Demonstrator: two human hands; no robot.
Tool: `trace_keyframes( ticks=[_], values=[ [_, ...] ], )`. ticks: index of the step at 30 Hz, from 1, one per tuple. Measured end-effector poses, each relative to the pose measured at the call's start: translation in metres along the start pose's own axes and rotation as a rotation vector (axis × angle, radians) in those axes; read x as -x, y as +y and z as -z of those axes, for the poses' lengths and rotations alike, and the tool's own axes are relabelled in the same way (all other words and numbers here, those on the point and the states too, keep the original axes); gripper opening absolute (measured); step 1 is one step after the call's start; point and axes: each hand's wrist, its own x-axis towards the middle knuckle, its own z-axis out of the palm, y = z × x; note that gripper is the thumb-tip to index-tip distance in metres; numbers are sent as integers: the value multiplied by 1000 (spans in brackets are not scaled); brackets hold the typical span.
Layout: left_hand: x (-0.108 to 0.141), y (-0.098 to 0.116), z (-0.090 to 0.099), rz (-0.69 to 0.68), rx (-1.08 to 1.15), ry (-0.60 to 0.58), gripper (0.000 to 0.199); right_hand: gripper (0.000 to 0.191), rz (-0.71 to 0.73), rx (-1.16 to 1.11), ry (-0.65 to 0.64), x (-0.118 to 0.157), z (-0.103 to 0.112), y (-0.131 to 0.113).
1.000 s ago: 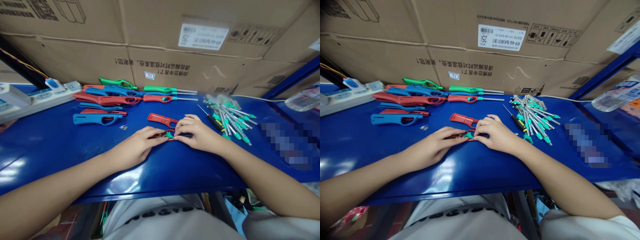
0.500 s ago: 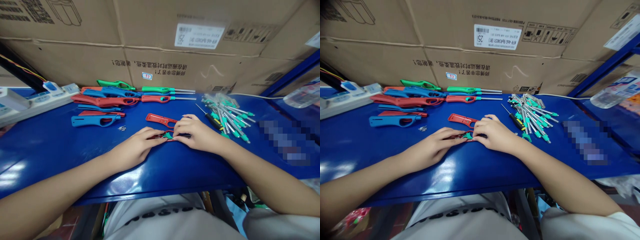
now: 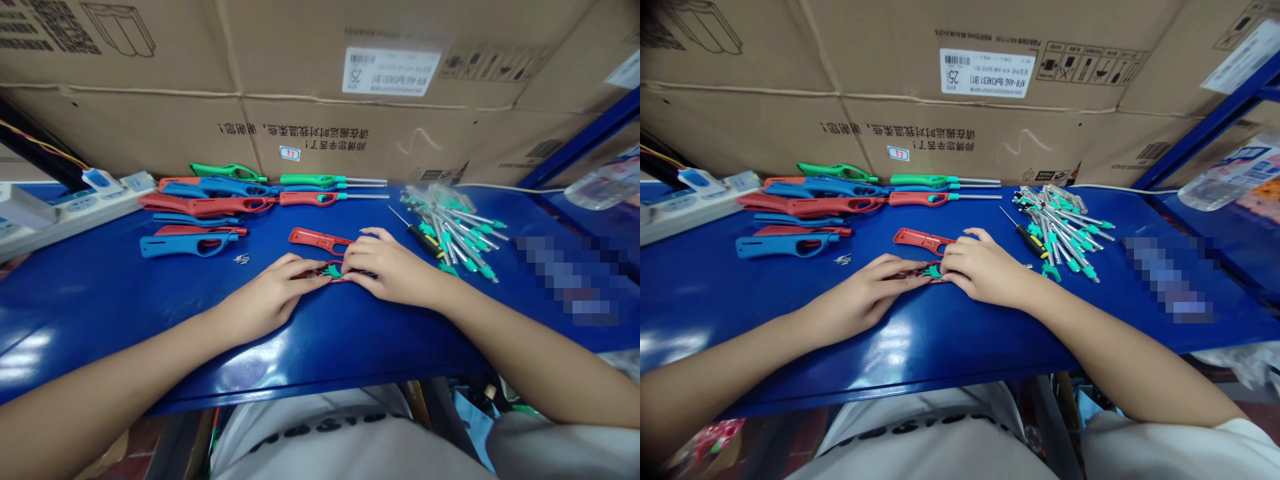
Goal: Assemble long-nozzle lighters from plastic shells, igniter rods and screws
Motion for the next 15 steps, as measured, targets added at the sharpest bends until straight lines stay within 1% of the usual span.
trace_keyframes(
  ticks=[2, 4, 7, 10, 12, 15],
  values=[
    [0, -1, 0, -8, -1, 6, 48, 13, -24, -26, 29, 0, 0, 1],
    [1, -2, -1, -15, 6, 17, 47, 16, -53, -18, 90, 0, 0, 3],
    [2, -3, -1, -11, 15, 33, 44, 23, -75, 79, 151, 0, 0, 6],
    [1, -2, -1, -4, 21, 66, 39, 27, -130, 145, 135, 1, -3, 9],
    [1, 0, -1, 3, 27, 90, 35, 26, -191, 116, 111, 2, -5, 12],
    [0, 2, 1, 25, 35, 126, 31, 15, -274, 22, 101, 3, -8, 17]
  ],
)
